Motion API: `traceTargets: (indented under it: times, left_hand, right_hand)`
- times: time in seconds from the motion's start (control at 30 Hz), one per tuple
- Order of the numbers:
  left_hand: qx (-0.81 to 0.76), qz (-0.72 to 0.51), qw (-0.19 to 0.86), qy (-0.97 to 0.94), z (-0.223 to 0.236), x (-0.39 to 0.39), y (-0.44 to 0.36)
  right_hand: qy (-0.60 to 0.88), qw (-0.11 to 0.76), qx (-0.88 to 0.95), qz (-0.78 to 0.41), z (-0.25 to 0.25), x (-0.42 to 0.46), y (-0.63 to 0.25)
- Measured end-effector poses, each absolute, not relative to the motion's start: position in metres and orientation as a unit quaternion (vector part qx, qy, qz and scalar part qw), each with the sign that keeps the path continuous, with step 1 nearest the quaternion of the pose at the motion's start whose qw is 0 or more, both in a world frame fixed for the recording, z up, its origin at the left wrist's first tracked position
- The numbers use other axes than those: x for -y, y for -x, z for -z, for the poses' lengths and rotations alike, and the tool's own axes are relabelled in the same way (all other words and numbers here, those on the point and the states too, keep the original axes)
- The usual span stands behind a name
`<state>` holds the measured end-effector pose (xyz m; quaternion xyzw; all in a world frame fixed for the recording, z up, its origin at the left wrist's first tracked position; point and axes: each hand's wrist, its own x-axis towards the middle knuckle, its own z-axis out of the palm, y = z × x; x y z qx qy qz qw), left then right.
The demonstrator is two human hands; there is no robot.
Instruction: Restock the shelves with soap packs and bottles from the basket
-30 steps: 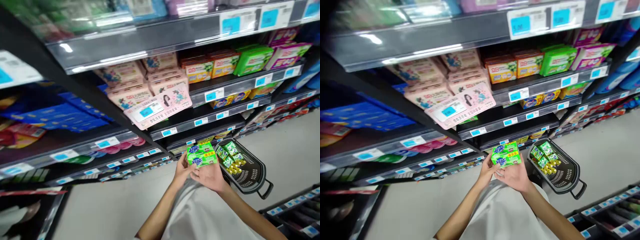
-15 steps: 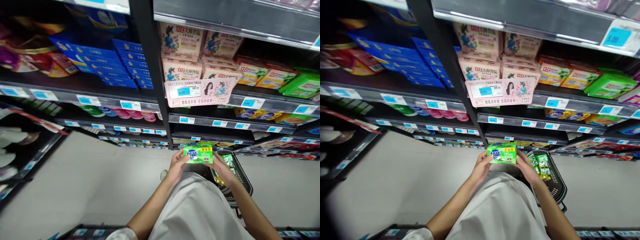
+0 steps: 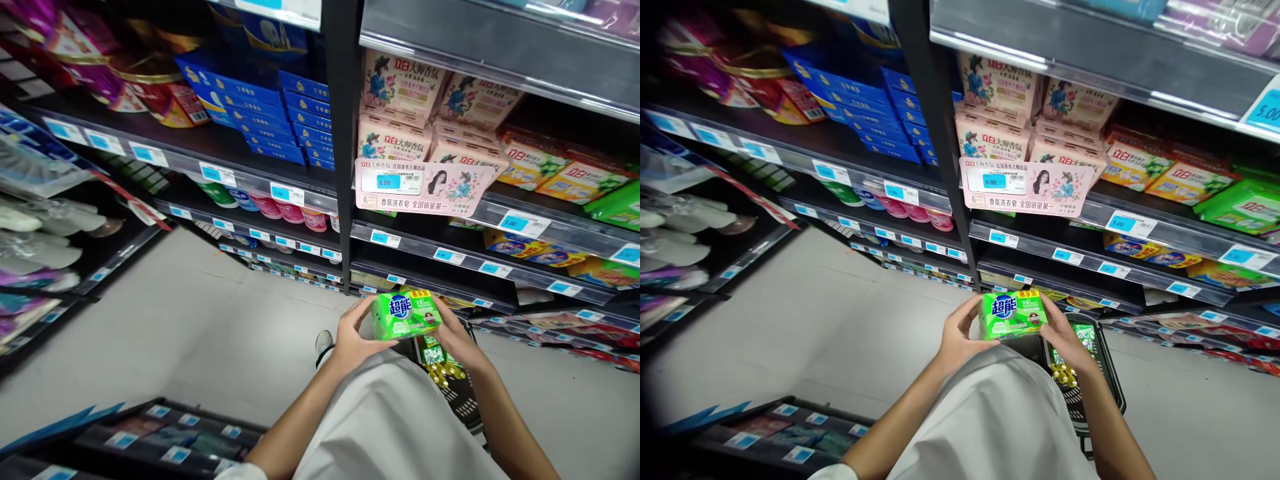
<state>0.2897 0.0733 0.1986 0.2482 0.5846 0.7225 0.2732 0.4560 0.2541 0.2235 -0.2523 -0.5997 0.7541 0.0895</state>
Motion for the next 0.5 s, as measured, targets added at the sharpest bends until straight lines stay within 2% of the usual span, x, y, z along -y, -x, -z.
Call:
traceTargets:
  times: [0.13,0.27,0.37,0.5]
  left_hand:
    - [-0.645,-0.634,0.137,-0.403,-0.218,-0.067,-0.291]
    - [-0.601,-0.563,-0.032,-0.567,-0.236,-0.066,-0.297]
    - [-0.566,-0.462,-0.145,-0.668,-0.251,-0.068,-0.304]
    - [-0.569,-0.372,-0.215,-0.702,-0.271,-0.071,-0.316]
  right_hand:
    - [0.225,0.01,0.549,-0.805,-0.222,-0.267,-0.459]
    - [0.152,-0.028,0.607,-0.779,-0.234,-0.286,-0.448]
    - [0.053,-0.036,0.702,-0.71,-0.256,-0.308,-0.439]
    - [-0.074,-0.07,0.849,-0.519,-0.303,-0.331,-0.427]
